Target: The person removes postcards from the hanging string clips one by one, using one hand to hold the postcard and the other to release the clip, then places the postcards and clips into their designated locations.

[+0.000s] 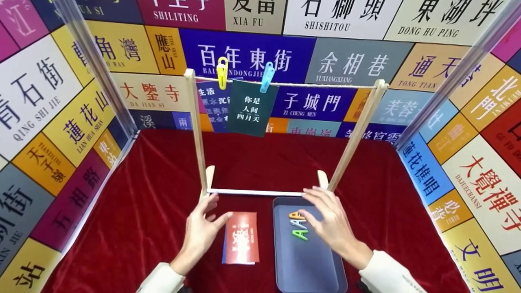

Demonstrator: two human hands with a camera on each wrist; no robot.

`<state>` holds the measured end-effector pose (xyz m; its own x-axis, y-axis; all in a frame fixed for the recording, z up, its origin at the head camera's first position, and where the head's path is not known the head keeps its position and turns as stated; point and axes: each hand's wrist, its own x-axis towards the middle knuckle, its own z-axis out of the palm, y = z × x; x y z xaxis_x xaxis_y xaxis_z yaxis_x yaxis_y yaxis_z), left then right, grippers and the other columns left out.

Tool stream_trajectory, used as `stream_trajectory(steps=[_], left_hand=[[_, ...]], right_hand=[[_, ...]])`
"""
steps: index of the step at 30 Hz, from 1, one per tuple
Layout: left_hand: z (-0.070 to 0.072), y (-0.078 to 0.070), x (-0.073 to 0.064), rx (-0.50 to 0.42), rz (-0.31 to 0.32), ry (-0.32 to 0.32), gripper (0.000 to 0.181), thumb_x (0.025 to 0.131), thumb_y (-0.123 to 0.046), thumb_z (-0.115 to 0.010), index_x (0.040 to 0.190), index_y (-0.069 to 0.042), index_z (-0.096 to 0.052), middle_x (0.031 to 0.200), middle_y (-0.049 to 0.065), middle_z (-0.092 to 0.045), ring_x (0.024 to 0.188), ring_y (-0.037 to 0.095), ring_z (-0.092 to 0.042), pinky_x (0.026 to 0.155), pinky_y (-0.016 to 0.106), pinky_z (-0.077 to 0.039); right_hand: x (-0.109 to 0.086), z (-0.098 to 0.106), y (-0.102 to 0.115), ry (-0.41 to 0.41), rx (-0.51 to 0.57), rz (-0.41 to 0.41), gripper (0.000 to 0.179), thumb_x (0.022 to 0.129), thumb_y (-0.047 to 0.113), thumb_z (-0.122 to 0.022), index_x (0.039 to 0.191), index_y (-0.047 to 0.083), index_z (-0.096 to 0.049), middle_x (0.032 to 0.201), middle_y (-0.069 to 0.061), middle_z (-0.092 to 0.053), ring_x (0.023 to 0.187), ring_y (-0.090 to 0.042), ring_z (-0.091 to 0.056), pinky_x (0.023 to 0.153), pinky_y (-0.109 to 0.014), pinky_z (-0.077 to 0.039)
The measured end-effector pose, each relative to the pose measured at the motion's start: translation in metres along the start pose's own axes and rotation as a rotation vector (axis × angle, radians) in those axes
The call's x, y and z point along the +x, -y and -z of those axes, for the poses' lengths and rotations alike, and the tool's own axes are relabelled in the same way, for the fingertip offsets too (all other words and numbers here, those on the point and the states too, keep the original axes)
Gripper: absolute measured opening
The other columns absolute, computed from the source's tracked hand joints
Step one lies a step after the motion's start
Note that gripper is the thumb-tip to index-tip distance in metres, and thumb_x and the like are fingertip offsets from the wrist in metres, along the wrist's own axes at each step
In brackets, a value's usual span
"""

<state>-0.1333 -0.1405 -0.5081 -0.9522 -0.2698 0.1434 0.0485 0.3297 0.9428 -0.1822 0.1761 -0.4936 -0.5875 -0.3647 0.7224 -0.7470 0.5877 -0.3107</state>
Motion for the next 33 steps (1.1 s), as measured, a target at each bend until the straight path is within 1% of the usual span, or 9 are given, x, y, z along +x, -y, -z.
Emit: stream_trajectory(steps=[6, 10, 13, 16, 19, 22, 25, 30, 33], left_hand=[[0.009, -0.016, 0.009, -0.002, -0.04, 0.004, 0.067, 0.077, -0.012, -0.087, 0.138, -0.011, -0.059, 0.13, 0.012, -0.067, 0.117, 0.029, -0.065, 0.093, 0.044, -0.061], [0.012, -0.031, 0.016, 0.013, -0.086, 0.011, 0.07, 0.076, -0.012, -0.088, 0.139, -0.011, -0.058, 0.13, 0.011, -0.066, 0.118, 0.028, -0.065, 0.091, 0.043, -0.062], [0.012, -0.041, 0.019, 0.021, -0.111, 0.03, 0.072, 0.076, -0.013, -0.088, 0.14, -0.011, -0.056, 0.131, 0.011, -0.064, 0.12, 0.028, -0.064, 0.091, 0.042, -0.062], [0.012, -0.048, 0.022, 0.027, -0.133, 0.046, 0.075, 0.075, -0.013, -0.089, 0.142, -0.01, -0.054, 0.133, 0.011, -0.062, 0.12, 0.028, -0.063, 0.091, 0.043, -0.061], [0.012, -0.055, 0.026, 0.034, -0.164, 0.041, 0.075, 0.074, -0.011, -0.089, 0.141, -0.009, -0.055, 0.132, 0.013, -0.062, 0.118, 0.029, -0.063, 0.091, 0.044, -0.061], [0.013, -0.063, 0.034, 0.039, -0.168, 0.03, 0.072, 0.075, -0.01, -0.088, 0.139, -0.008, -0.056, 0.131, 0.013, -0.063, 0.116, 0.029, -0.063, 0.091, 0.044, -0.06], [0.013, -0.071, 0.042, 0.029, -0.14, 0.03, 0.069, 0.077, -0.01, -0.087, 0.139, -0.008, -0.056, 0.13, 0.014, -0.064, 0.116, 0.029, -0.062, 0.094, 0.044, -0.059], [0.01, -0.08, 0.055, 0.028, -0.124, 0.029, 0.065, 0.079, -0.01, -0.085, 0.137, -0.008, -0.057, 0.128, 0.014, -0.066, 0.115, 0.029, -0.063, 0.095, 0.042, -0.058], [0.008, -0.084, 0.06, 0.042, -0.12, 0.037, 0.066, 0.078, -0.01, -0.086, 0.138, -0.008, -0.057, 0.128, 0.014, -0.065, 0.116, 0.028, -0.062, 0.095, 0.041, -0.058]], right_hand=[[0.025, 0.013, 0.005, 0.0, -0.003, 0.075, 0.048, 0.076, 0.012, -0.085, 0.121, 0.002, -0.07, 0.126, -0.015, -0.069, 0.126, -0.033, -0.056, 0.119, -0.025, -0.035], [0.044, 0.019, 0.006, -0.028, 0.004, 0.163, 0.046, 0.076, 0.009, -0.083, 0.12, 0.001, -0.07, 0.119, -0.015, -0.07, 0.122, -0.035, -0.058, 0.119, -0.026, -0.036], [0.058, 0.023, 0.006, -0.063, 0.016, 0.224, 0.04, 0.081, 0.01, -0.081, 0.117, -0.001, -0.07, 0.112, -0.016, -0.071, 0.117, -0.035, -0.059, 0.117, -0.026, -0.039], [0.071, 0.027, 0.006, -0.077, 0.014, 0.252, 0.038, 0.086, 0.017, -0.079, 0.117, -0.001, -0.07, 0.113, -0.017, -0.071, 0.117, -0.036, -0.059, 0.118, -0.027, -0.039], [0.083, 0.031, 0.005, -0.057, -0.014, 0.255, 0.044, 0.086, 0.022, -0.079, 0.122, -0.001, -0.068, 0.12, -0.019, -0.069, 0.122, -0.035, -0.057, 0.12, -0.028, -0.037], [0.095, 0.035, 0.003, -0.009, -0.06, 0.248, 0.055, 0.085, 0.024, -0.08, 0.131, -0.001, -0.063, 0.13, -0.019, -0.065, 0.129, -0.034, -0.053, 0.124, -0.03, -0.032], [0.108, 0.036, -0.001, 0.016, -0.095, 0.248, 0.061, 0.086, 0.028, -0.079, 0.136, -0.002, -0.058, 0.137, -0.019, -0.061, 0.133, -0.034, -0.051, 0.125, -0.033, -0.031], [0.128, 0.036, -0.002, 0.003, -0.106, 0.274, 0.061, 0.092, 0.037, -0.071, 0.137, -0.001, -0.058, 0.138, -0.018, -0.06, 0.133, -0.035, -0.051, 0.122, -0.041, -0.036], [0.139, 0.036, 0.0, -0.001, -0.106, 0.293, 0.06, 0.092, 0.038, -0.07, 0.137, -0.001, -0.058, 0.138, -0.018, -0.06, 0.133, -0.035, -0.051, 0.121, -0.043, -0.037]])
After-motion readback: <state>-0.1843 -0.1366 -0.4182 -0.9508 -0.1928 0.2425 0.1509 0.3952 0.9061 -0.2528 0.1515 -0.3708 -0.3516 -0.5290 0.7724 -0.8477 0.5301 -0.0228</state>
